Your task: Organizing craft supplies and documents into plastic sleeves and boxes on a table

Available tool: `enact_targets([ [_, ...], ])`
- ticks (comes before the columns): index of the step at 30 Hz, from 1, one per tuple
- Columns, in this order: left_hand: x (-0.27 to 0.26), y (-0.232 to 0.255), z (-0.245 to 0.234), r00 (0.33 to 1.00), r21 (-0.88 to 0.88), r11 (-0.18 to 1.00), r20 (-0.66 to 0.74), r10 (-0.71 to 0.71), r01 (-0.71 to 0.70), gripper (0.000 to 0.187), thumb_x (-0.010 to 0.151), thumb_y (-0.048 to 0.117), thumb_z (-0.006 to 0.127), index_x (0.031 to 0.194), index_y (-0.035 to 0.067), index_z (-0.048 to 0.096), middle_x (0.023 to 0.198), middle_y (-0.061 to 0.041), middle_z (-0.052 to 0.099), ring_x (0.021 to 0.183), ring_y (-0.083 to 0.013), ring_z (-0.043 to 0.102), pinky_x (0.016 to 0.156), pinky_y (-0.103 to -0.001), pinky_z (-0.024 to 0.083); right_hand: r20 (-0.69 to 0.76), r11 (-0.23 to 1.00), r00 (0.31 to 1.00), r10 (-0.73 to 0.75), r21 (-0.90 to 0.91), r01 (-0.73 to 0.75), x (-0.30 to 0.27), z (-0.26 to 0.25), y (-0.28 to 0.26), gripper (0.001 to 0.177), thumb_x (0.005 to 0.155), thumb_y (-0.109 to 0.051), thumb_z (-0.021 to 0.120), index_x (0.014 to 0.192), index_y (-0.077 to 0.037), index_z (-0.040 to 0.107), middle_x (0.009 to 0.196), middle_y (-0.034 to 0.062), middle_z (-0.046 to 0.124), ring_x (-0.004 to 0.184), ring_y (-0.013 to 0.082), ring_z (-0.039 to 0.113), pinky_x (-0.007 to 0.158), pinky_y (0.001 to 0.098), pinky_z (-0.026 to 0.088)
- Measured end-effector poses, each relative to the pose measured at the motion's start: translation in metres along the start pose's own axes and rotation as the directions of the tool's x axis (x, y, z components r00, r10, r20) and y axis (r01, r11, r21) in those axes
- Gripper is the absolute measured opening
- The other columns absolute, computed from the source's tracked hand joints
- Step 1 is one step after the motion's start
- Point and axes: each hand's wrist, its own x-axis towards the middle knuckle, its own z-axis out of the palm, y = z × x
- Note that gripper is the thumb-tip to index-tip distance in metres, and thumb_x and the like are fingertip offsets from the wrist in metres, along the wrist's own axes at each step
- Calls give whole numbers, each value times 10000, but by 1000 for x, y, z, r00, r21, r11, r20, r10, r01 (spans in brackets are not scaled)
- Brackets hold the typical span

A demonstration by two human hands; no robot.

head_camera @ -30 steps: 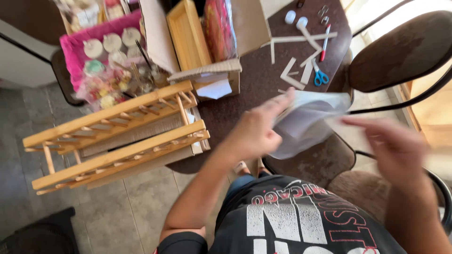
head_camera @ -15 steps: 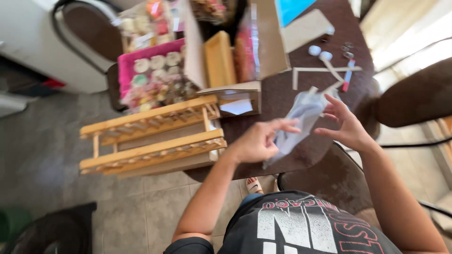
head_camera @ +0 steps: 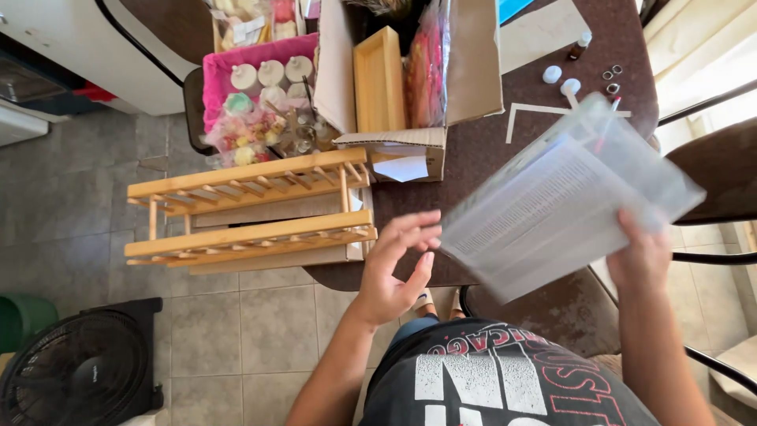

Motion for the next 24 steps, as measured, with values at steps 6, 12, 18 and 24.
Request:
enact_targets([
  [6,-119,-155,38,925,494,861,257,-281,124,387,845,76,660,1228,72,711,1182,-152,703,1067,-331,685,944,-426,550,-91,717,733,674,320,-619,-53,-39,149,371,888,0,731,1224,-155,702,1228,31,751,1134,194,738,1079,436,539],
  [12,-186,-208,39,603,815,558,369,-707,156,818,829,229,810,1541,54,448,1679,-180,286,1526,-478,200,1164,-732,212,-34,488,553,833,516,-704,-77,-30,216,291,899,-37,709,1178,-120,703,1202,60,763,1121,230,738,1057,459,539],
  [18,-195,-225,34,702,889,445,247,-668,110,798,882,454,727,1559,154,427,1700,-77,272,1576,-380,152,1224,-672,158,12,603,607,794,-138,-786,-110,-40,201,248,980,-233,714,908,-40,576,849,117,674,823,277,729,792,509,628],
  [24,-202,-133,-11,344,730,498,368,-864,469,679,1013,448,366,1628,197,226,1725,-19,154,1566,-239,184,1242,-479,171,206,375,329,922,-691,-618,-130,-25,130,331,911,-115,734,1191,62,740,1073,301,835,932,328,763,720,333,533],
])
